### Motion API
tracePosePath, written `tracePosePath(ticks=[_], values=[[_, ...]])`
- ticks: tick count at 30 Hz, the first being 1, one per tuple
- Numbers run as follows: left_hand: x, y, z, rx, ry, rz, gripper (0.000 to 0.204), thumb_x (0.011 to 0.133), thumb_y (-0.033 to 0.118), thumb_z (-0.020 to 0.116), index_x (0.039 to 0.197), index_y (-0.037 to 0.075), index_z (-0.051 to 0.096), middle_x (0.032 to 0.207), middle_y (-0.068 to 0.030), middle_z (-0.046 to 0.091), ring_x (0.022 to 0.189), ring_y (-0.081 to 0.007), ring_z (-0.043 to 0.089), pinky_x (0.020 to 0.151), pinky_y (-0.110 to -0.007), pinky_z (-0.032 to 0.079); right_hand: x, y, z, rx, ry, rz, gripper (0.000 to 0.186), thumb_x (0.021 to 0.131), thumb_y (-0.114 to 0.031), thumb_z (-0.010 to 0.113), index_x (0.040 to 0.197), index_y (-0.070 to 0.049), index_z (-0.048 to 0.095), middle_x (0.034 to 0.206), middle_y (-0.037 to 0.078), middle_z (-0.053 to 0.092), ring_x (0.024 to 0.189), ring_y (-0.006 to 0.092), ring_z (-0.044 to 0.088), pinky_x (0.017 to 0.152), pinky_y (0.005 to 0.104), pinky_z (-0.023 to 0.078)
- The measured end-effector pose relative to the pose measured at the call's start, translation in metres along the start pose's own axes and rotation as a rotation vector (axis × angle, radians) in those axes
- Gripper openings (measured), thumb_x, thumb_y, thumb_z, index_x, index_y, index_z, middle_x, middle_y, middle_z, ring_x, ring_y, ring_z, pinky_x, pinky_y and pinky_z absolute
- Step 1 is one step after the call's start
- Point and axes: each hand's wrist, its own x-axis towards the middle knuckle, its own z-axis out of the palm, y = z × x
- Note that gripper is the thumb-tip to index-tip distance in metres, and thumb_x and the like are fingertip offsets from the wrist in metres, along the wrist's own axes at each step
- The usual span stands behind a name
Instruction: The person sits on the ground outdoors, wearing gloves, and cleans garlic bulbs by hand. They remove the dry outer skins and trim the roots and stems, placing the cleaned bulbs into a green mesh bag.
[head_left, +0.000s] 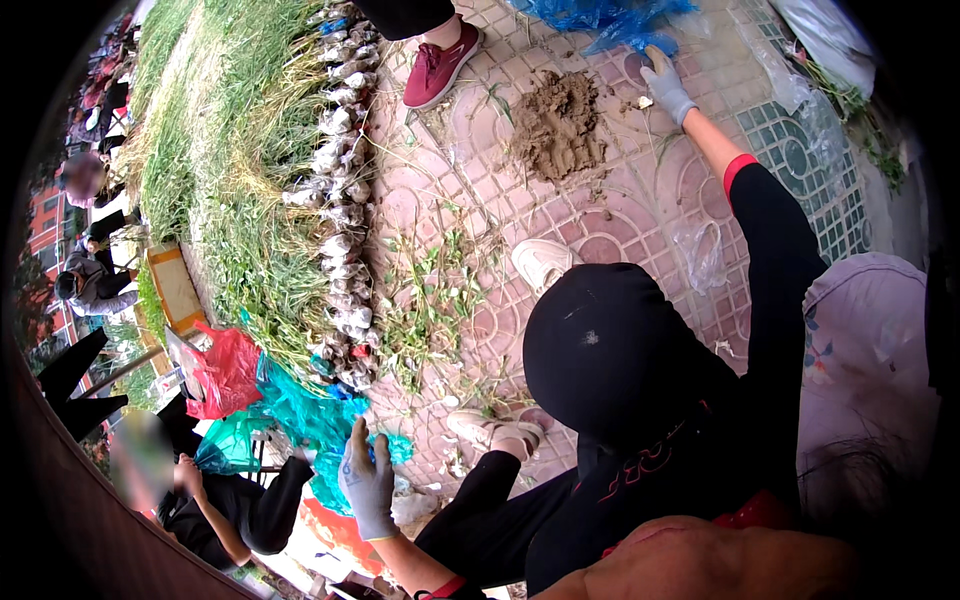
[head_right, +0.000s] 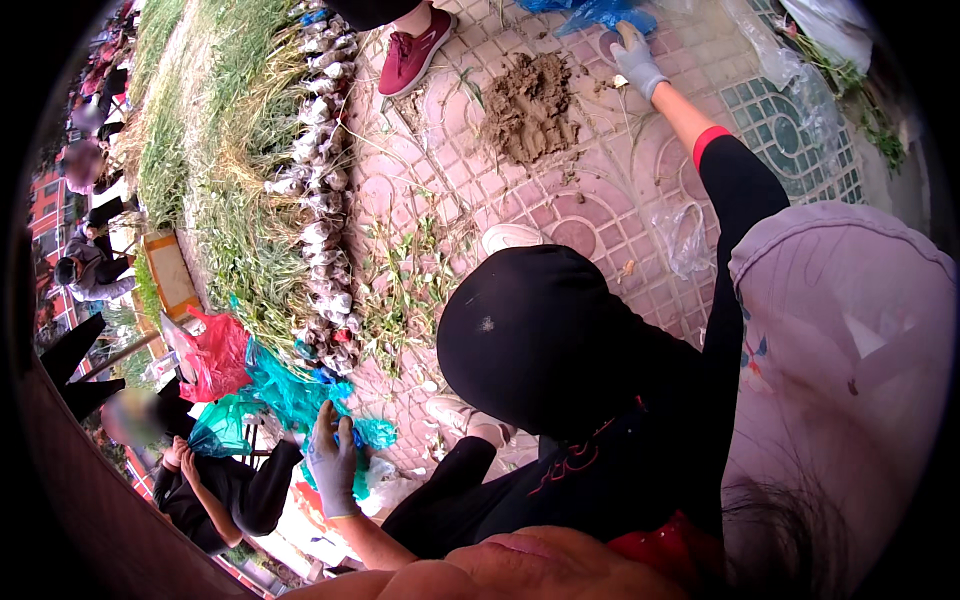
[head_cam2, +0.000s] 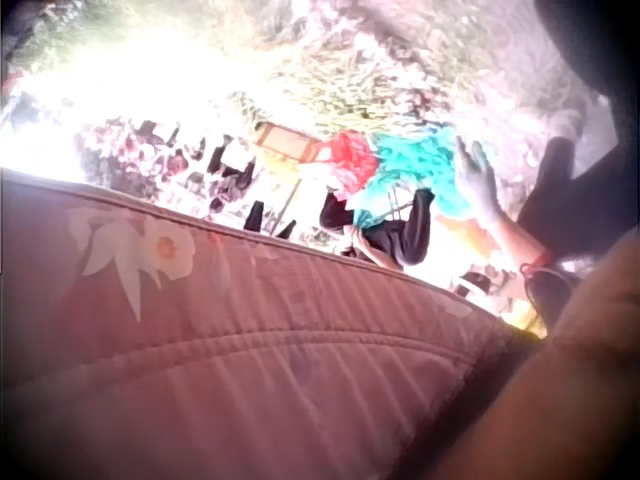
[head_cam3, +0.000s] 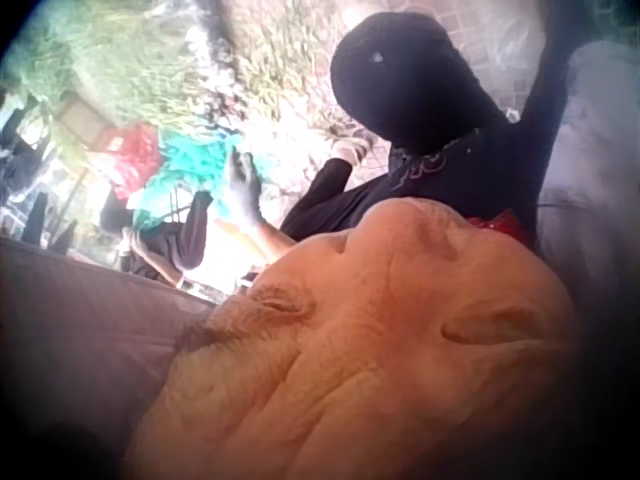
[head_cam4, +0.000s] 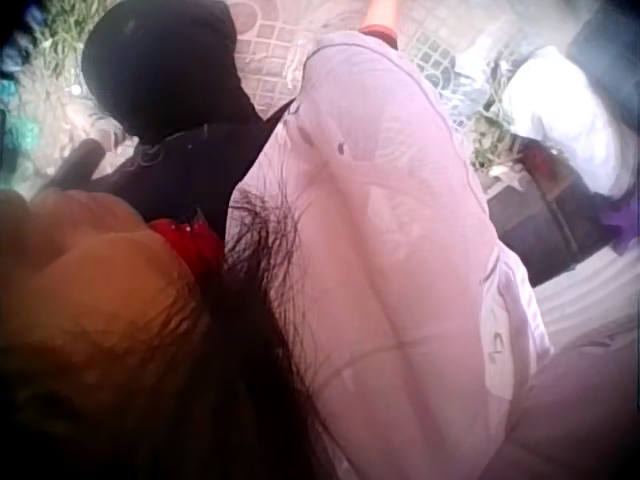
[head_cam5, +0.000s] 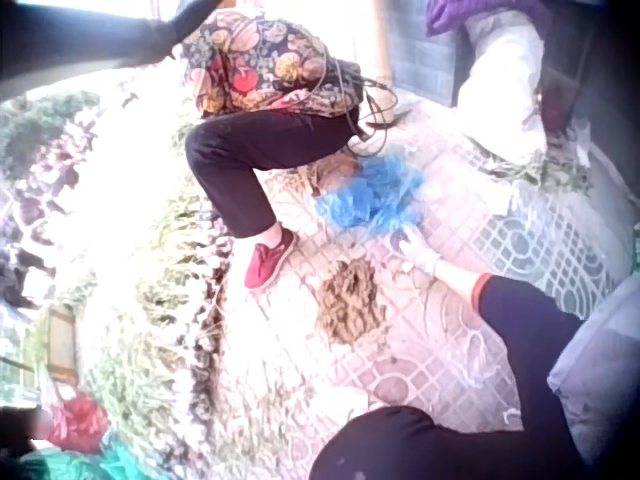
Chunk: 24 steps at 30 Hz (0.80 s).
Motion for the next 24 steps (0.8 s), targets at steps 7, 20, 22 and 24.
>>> tracePosePath(ticks=[7, 20, 22, 24], values=[[-0.030, 0.006, -0.009, -0.089, 0.066, -0.032, 0.040, 0.089, 0.023, 0.058, 0.122, 0.000, 0.055, 0.111, -0.0177, 0.064, 0.098, -0.0301, 0.063, 0.083, -0.036, 0.049, -0.062, -0.161, -0.067, 1.758, -0.657, 0.415, 0.042, 0.096, -0.016, 0.046, 0.135, 0.000, 0.044, 0.138, 0.013, 0.046, 0.130, 0.0263, 0.041, 0.108, 0.0387, 0.033], [-0.021, 0.048, -0.057, -1.607, 0.052, 0.109, 0.067, 0.095, 0.050, 0.044, 0.138, 0.000, 0.032, 0.125, -0.0182, 0.052, 0.103, -0.0272, 0.060, 0.086, -0.038, 0.052, -0.104, -0.552, -0.131, 0.566, -1.215, -1.068, 0.040, 0.095, -0.031, 0.051, 0.125, -0.006, 0.057, 0.132, 0.013, 0.050, 0.124, 0.0259, 0.047, 0.104, 0.0389, 0.037], [-0.026, 0.048, -0.065, -1.742, 0.033, 0.130, 0.072, 0.093, 0.053, 0.046, 0.140, 0.001, 0.027, 0.127, -0.0192, 0.049, 0.103, -0.0283, 0.060, 0.085, -0.040, 0.052, -0.129, -0.597, -0.130, 0.446, -1.155, -1.394, 0.037, 0.094, -0.026, 0.050, 0.123, -0.003, 0.057, 0.131, 0.013, 0.052, 0.122, 0.0278, 0.048, 0.102, 0.0408, 0.039], [-0.025, 0.051, -0.076, -1.769, 0.062, 0.140, 0.067, 0.092, 0.050, 0.052, 0.135, 0.001, 0.033, 0.120, -0.0164, 0.052, 0.099, -0.0268, 0.061, 0.081, -0.038, 0.054, -0.149, -0.628, -0.132, 0.375, -1.036, -1.635, 0.032, 0.092, -0.020, 0.052, 0.117, -0.001, 0.059, 0.125, 0.014, 0.055, 0.115, 0.0294, 0.051, 0.099, 0.0400, 0.040]])
